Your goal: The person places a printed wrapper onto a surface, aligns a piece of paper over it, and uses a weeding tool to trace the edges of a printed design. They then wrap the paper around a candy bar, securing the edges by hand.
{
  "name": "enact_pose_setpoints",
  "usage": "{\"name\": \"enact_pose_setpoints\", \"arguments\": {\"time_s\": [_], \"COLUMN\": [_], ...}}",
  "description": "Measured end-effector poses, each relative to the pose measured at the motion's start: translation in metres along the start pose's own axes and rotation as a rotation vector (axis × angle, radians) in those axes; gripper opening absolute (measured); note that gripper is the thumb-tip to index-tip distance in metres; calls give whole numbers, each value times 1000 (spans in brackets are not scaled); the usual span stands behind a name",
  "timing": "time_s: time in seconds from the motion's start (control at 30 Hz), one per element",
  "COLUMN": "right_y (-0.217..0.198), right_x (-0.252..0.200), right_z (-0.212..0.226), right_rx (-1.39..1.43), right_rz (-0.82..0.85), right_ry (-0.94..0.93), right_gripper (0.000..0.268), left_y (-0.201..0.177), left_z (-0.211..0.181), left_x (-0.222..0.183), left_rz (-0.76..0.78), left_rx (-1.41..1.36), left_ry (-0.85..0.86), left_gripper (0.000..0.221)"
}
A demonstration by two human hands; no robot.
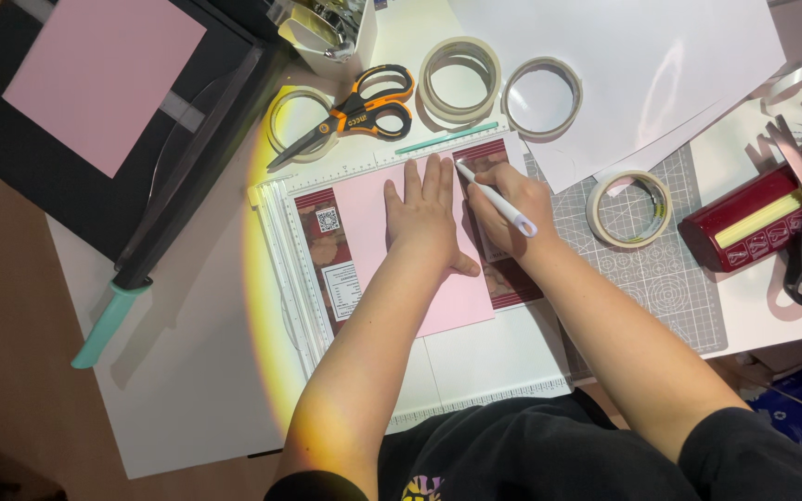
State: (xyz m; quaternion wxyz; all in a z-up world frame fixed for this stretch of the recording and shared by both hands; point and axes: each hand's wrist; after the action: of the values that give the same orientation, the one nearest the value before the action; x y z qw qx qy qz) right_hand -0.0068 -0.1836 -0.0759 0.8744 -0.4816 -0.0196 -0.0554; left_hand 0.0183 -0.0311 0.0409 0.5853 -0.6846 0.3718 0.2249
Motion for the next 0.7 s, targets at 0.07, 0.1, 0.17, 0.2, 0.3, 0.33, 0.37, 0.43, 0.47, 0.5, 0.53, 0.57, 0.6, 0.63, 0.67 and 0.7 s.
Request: {"name": "enact_pose_setpoints", "arguments": {"time_s": [0.07, 0.1, 0.17, 0.2, 0.3, 0.33, 0.37, 0.43, 0.47, 0.5, 0.53, 0.57, 0.6, 0.63, 0.67, 0.7], "right_y": [2, 2, 4, 5, -3, -3, -3, -4, -5, -6, -8, -10, -12, -11, -10, -9], "right_x": [-4, -6, -11, -13, -21, -24, -27, -32, -35, -38, -42, -46, -49, -54, -59, -63], "right_z": [-3, -4, -7, -9, -4, -5, -6, -6, -5, -4, -3, -3, -2, -6, -10, -14], "right_rx": [7, 17, 8, 2, 6, 6, -7, -19, -28, -37, -37, -20, -3, -3, -13, -23], "right_rz": [10, 19, 14, 10, 3, 3, 0, -3, -6, -9, -10, -1, 7, 8, 25, 40], "right_ry": [18, 34, 41, 48, 10, 11, 7, 5, -10, -25, -23, -7, 10, 12, 16, 19], "right_gripper": [21, 22, 21, 20, 25, 25, 24, 23, 24, 24, 24, 25, 25, 25, 24, 24], "left_y": [0, 0, 2, 3, 2, 3, 3, 4, 4, 5, 5, 5, 5, 5, 6, 6], "left_z": [0, 0, 1, 2, 2, 2, 2, 3, 3, 3, 3, 3, 3, 3, 3, 3], "left_x": [0, 0, 3, 4, 2, 2, 2, 3, 3, 3, 2, 2, 1, 1, 1, 1], "left_rz": [1, 0, -4, -7, -16, -15, -22, -27, -33, -39, -39, -46, -54, -52, -56, -61], "left_rx": [-6, -12, -16, -21, -26, -25, -29, -32, -42, -53, -52, -53, -54, -53, -47, -41], "left_ry": [2, 2, 4, 4, 6, 6, 8, 10, 13, 17, 17, 19, 20, 20, 19, 19], "left_gripper": [153, 153, 154, 154, 154, 154, 154, 153, 154, 154, 154, 153, 151, 151, 152, 152]}}
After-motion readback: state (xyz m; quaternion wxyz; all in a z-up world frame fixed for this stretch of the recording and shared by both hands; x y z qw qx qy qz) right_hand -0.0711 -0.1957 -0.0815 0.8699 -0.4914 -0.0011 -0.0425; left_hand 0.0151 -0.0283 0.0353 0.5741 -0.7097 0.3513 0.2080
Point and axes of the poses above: each hand's wrist, its own x-axis towards the middle knuckle, its own y-axis out of the palm, z = x × y, and after that the axes turned 15 degrees about -x, right-handed
